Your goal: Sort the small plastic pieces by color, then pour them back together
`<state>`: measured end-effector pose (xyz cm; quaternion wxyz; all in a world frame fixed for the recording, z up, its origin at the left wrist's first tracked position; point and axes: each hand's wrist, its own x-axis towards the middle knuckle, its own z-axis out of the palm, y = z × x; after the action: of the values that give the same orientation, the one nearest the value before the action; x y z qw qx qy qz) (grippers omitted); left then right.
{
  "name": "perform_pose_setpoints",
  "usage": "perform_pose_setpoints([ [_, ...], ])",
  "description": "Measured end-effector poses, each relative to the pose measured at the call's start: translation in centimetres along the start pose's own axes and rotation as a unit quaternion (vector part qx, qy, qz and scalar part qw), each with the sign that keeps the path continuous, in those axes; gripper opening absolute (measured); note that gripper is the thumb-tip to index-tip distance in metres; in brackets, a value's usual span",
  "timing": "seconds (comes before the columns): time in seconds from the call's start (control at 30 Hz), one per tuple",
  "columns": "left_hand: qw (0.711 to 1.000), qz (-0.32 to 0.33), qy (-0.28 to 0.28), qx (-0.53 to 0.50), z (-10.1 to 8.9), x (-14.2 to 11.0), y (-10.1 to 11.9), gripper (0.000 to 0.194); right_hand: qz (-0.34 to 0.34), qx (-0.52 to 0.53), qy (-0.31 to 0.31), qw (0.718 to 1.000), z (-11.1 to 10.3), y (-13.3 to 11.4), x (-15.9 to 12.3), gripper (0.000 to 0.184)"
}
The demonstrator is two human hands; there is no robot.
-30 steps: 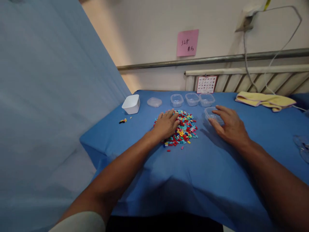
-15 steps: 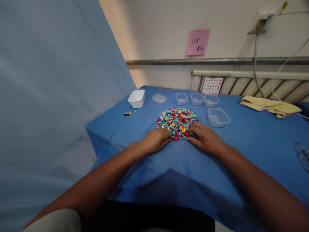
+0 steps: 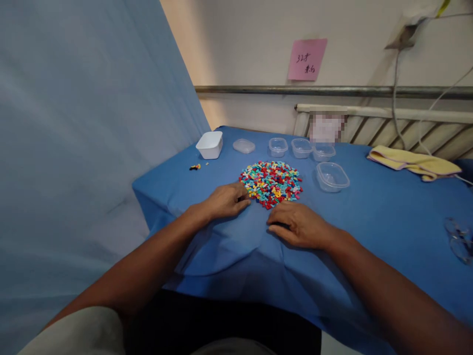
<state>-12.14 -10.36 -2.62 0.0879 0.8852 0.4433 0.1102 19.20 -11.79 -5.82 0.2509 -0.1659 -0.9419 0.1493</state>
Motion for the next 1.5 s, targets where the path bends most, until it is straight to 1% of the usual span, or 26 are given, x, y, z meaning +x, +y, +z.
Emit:
perform_pose_setpoints([
  [0.07, 1.0, 0.022, 0.018, -0.009, 0.6, 0.7, -0.2, 0.019, 0.004, -0.016, 0.023, 1.0, 0.7, 0.3, 0.4, 0.022],
  [0.13, 0.999, 0.021, 0.042, -0.005, 1.1, 1.4, 0.1, 0.019, 0.019, -0.033, 0.065, 0.997, 1.0, 0.9, 0.4, 0.025],
  [0.2, 0.998, 0.007, 0.069, -0.004, 1.4, 1.7, 0.9, 0.02, 0.029, -0.033, 0.101, 0.994, 0.8, 1.5, 0.0, 0.026],
  [0.27, 0.997, 0.003, 0.073, -0.015, 1.3, 1.6, 2.1, 0.022, 0.041, -0.031, 0.128, 0.99, 0.4, 1.8, -0.4, 0.026],
  [0.3, 0.998, 0.006, 0.062, -0.019, 1.1, 1.5, 2.7, 0.025, 0.054, -0.036, 0.14, 0.988, 0.1, 2.0, -0.6, 0.026],
  [0.4, 1.0, 0.017, 0.001, -0.01, 0.5, 1.0, 4.4, 0.03, 0.118, -0.079, 0.166, 0.976, -0.6, 2.8, -1.2, 0.026],
  [0.5, 0.999, 0.014, -0.032, -0.014, -0.1, 0.5, 5.1, 0.022, 0.172, -0.119, 0.176, 0.962, -1.2, 3.8, -1.9, 0.03],
  [0.6, 0.998, 0.018, -0.039, -0.055, -0.6, -0.2, 4.7, 0.02, 0.209, -0.13, 0.177, 0.953, -1.6, 4.5, -2.5, 0.033],
  [0.7, 0.995, 0.037, -0.051, -0.082, -0.7, -0.8, 3.8, 0.007, 0.235, -0.131, 0.151, 0.951, -1.7, 4.8, -2.8, 0.033],
  [0.77, 0.995, 0.048, -0.052, -0.077, -0.5, -0.8, 3.2, 0.011, 0.236, -0.128, 0.12, 0.956, -1.5, 4.9, -2.9, 0.033],
  [0.83, 0.996, 0.049, -0.039, -0.06, -0.3, -0.3, 2.6, 0.014, 0.227, -0.119, 0.101, 0.961, -1.2, 4.9, -2.9, 0.032],
  [0.93, 0.998, 0.039, -0.02, -0.047, 0.2, 1.2, 1.6, 0.016, 0.199, -0.097, 0.104, 0.97, -0.8, 5.0, -2.9, 0.028],
  [1.03, 0.999, 0.02, 0.013, -0.036, 0.6, 3.2, 0.3, 0.018, 0.178, -0.071, 0.114, 0.975, -0.5, 5.0, -2.8, 0.023],
  [1.13, 0.998, 0.012, 0.062, -0.028, 1.0, 4.9, -1.0, 0.016, 0.163, -0.054, 0.125, 0.977, -0.1, 4.9, -2.4, 0.02],
  [1.23, 0.991, 0.01, 0.132, -0.033, 0.9, 5.5, -1.1, 0.012, 0.156, -0.05, 0.137, 0.977, 0.3, 4.7, -1.6, 0.018],
  [1.3, 0.983, 0.006, 0.181, -0.041, 0.3, 5.2, -0.1, 0.012, 0.152, -0.053, 0.151, 0.975, 0.4, 4.5, -1.2, 0.016],
  [1.33, 0.98, 0.01, 0.194, -0.051, 0.0, 4.8, 0.9, 0.013, 0.148, -0.054, 0.161, 0.974, 0.5, 4.3, -1.0, 0.015],
  [1.37, 0.979, 0.025, 0.187, -0.072, -0.3, 4.2, 2.1, 0.014, 0.143, -0.056, 0.172, 0.973, 0.4, 4.1, -1.0, 0.015],
  [1.4, 0.98, 0.06, 0.161, -0.105, -0.5, 3.6, 3.5, 0.015, 0.137, -0.056, 0.18, 0.972, 0.4, 3.9, -0.9, 0.015],
  [1.43, 0.977, 0.106, 0.12, -0.138, -0.6, 3.0, 5.0, 0.017, 0.13, -0.053, 0.184, 0.973, 0.4, 3.7, -1.0, 0.015],
  [1.5, 0.961, 0.215, 0.004, -0.175, 0.1, 1.6, 8.4, 0.018, 0.108, -0.04, 0.175, 0.978, 0.4, 3.3, -1.0, 0.015],
])
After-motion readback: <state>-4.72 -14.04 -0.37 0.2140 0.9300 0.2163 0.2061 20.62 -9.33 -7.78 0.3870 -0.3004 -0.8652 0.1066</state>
